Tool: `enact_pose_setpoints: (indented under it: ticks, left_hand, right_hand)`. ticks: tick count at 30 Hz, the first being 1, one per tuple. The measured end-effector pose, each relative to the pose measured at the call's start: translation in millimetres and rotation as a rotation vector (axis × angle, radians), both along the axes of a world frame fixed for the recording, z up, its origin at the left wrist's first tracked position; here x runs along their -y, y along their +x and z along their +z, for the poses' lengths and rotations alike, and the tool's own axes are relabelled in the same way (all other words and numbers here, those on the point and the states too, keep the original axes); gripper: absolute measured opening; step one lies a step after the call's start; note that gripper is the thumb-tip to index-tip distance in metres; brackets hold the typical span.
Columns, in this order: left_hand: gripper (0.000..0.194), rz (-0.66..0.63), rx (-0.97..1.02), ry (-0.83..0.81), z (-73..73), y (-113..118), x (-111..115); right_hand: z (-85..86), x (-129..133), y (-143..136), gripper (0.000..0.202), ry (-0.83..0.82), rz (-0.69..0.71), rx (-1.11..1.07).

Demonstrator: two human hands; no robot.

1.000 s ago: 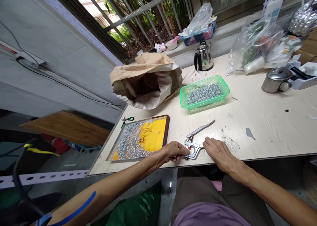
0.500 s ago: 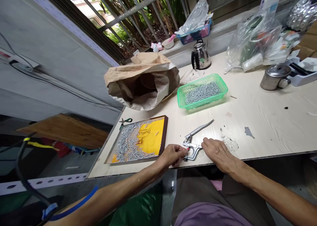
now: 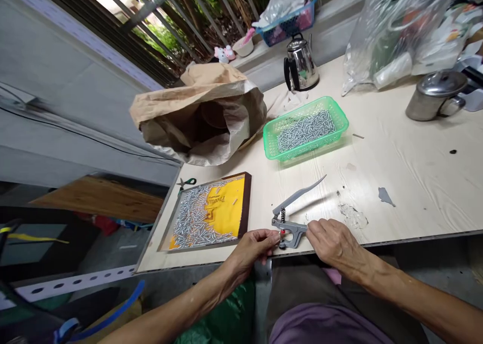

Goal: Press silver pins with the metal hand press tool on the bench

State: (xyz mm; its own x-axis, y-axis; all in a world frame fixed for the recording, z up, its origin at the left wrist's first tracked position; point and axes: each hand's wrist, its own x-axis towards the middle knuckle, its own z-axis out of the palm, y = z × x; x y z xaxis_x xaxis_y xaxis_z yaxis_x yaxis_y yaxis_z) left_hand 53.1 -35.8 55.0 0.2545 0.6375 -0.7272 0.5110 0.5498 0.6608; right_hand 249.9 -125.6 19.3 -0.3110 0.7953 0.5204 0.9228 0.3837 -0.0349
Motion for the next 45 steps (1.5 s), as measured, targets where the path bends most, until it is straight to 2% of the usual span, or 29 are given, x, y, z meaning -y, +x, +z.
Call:
enact_pose_setpoints:
  ticks: [7, 11, 16, 20, 21, 24, 25, 27, 32, 39, 42, 43, 45]
  left_hand:
    - [0.052, -0.056, -0.102, -0.064, -1.0, 6, -5]
    - [0.047, -0.132, -0.144, -0.135, 0.8, 10, -6]
    - [0.046, -0.133, -0.167, -0.16, 2.2, 11, -7]
    - [0.045, -0.153, -0.185, -0.181, 2.0, 12, -9]
    - [0.045, -0.161, -0.193, -0.186, 1.9, 12, -10]
    - [0.043, -0.166, -0.217, -0.191, 1.8, 13, -10]
    - [0.043, -0.164, -0.219, -0.19, 1.6, 12, -10]
    - [0.043, -0.161, -0.216, -0.188, 1.2, 12, -10]
    - [0.044, -0.159, -0.196, -0.18, 0.0, 10, -9]
    - [0.047, -0.156, -0.206, -0.178, -0.8, 12, -9]
    - [0.047, -0.208, -0.209, -0.166, -1.0, 8, -7]
    - [0.045, -0.244, -0.233, -0.109, -0.7, 6, -5]
    - [0.038, -0.334, -0.305, 0.169, 0.3, 4, -1]
  right_hand:
    - [1.0, -1, 4, 0.032, -0.129, 0.048, -0.03]
    - [7.0, -2, 8, 0.03, -0.276, 0.098, -0.042]
    - [7.9, 0, 11, 0.024, -0.467, 0.118, -0.176]
    - [6.1, -11, 24, 0.017, -0.525, 0.103, -0.196]
    - [5.3, -17, 29, 0.026, -0.525, 0.09, -0.176]
    - [1.4, -35, 43, 0.079, -0.536, 0.055, -0.099]
    - [-0.2, -40, 47, 0.091, -0.545, 0.052, -0.078]
    - [-2.6, -46, 51, 0.099, -0.55, 0.063, -0.058]
    - [2.6, -46, 48, 0.092, -0.526, 0.057, -0.086]
    - [16.6, -38, 45, 0.076, -0.582, 0.046, -0.088]
    - [16.0, -35, 45, 0.073, -0.576, 0.057, -0.111]
    - [15.4, -34, 45, 0.072, -0.564, 0.06, -0.115]
    - [14.2, -32, 45, 0.072, -0.527, 0.069, -0.117]
